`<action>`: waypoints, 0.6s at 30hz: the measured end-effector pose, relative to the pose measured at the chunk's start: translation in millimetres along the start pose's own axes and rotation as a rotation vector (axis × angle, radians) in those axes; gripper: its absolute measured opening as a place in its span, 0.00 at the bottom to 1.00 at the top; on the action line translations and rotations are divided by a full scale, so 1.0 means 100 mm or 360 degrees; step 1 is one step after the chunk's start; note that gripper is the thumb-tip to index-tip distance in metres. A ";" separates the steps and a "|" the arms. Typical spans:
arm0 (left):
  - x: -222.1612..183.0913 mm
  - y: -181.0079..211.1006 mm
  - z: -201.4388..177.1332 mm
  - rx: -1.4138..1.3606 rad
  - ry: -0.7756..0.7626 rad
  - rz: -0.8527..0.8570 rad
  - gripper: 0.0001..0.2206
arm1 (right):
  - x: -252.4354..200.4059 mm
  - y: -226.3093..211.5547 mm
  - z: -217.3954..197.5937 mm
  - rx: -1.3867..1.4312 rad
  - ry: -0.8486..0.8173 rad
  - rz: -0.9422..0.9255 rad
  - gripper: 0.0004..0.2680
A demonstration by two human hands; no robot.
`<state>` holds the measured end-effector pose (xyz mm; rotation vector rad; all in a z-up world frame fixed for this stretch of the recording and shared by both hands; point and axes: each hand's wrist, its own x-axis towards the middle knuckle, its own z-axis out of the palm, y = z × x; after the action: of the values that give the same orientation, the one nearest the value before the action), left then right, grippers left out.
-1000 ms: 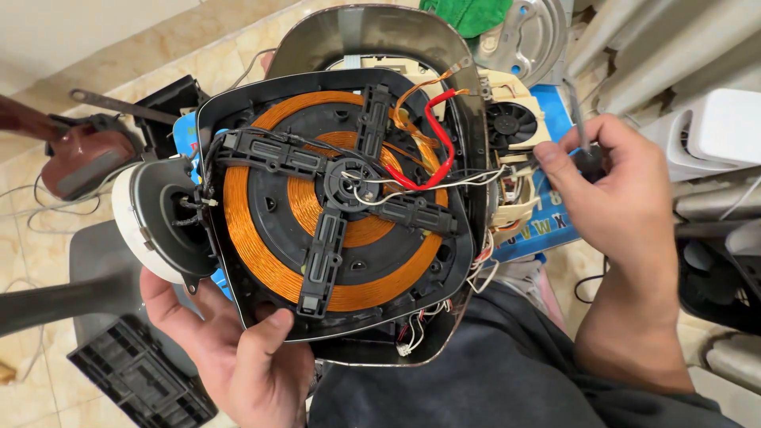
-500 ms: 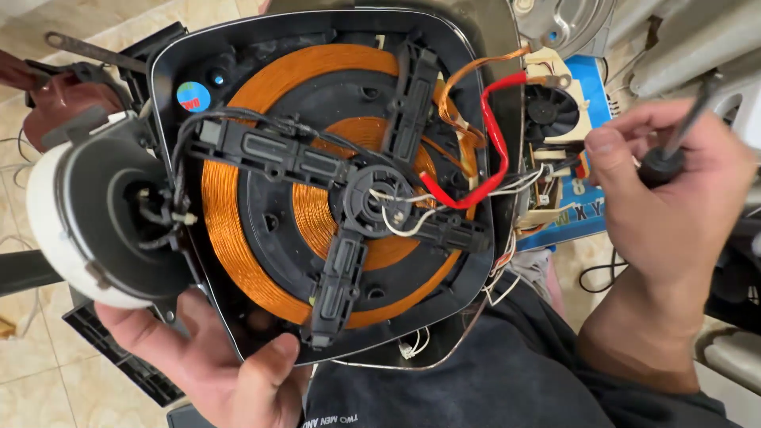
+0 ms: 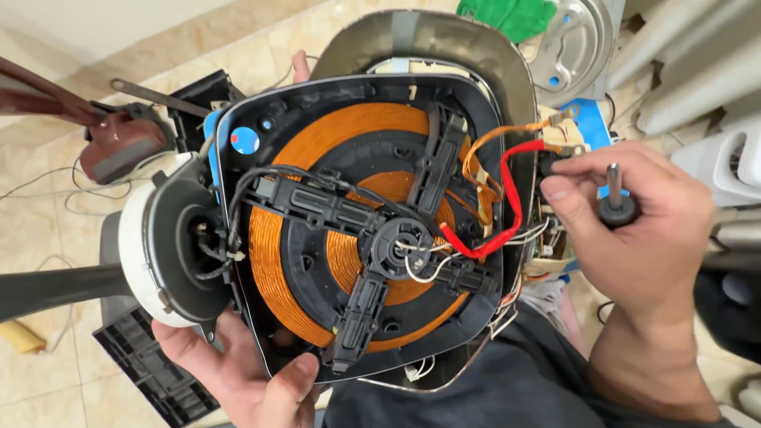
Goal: Disassembling an induction cooker to inspect and repair internal components using a screwdriver.
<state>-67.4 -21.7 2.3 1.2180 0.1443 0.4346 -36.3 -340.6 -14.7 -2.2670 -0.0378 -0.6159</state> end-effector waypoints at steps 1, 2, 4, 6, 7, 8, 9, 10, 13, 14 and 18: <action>0.03 0.01 -0.05 -0.0007 -0.0006 0.0008 0.60 | -0.01 -0.02 0.00 -0.0001 0.0010 -0.0007 0.04; 0.06 0.02 -0.09 0.0163 -0.0011 -0.0012 0.60 | -0.02 -0.02 0.00 0.0045 0.0010 0.0034 0.04; 0.10 0.00 -0.19 0.0324 -0.0032 -0.0031 0.61 | -0.07 -0.06 0.00 0.0084 0.0025 0.0077 0.04; 0.15 -0.09 -0.30 0.0523 -0.0216 0.0155 0.58 | -0.12 -0.09 0.02 0.0169 0.0123 0.0296 0.04; 0.20 -0.11 -0.28 0.0516 -0.0232 0.0158 0.58 | -0.14 -0.08 0.04 0.0163 0.0140 0.0299 0.04; 0.25 -0.13 -0.26 -0.0515 -0.0073 0.0141 0.74 | -0.16 -0.07 0.07 0.0191 0.0210 0.0345 0.04; 0.29 -0.15 -0.24 -0.1606 0.0109 0.0131 0.93 | -0.19 -0.07 0.11 0.0220 0.0276 0.0392 0.05; 0.29 -0.19 -0.24 -0.1608 0.0098 0.0121 0.93 | -0.21 -0.04 0.12 0.0216 0.0289 0.0398 0.05; 0.26 -0.28 -0.29 -0.1224 0.0189 0.0094 0.82 | -0.25 0.01 0.17 0.0359 0.0360 0.0307 0.04; 0.25 -0.31 -0.32 -0.0942 0.0264 0.0076 0.74 | -0.27 0.01 0.18 0.0356 0.0387 0.0306 0.04; 0.23 -0.47 -0.47 -0.0137 0.0488 0.0029 0.51 | -0.34 0.06 0.24 0.0364 0.0486 0.0347 0.05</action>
<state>-50.7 16.2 -54.8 1.0637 0.3735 0.6365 -55.2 -322.5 -48.4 -1.9056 0.2715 -0.7897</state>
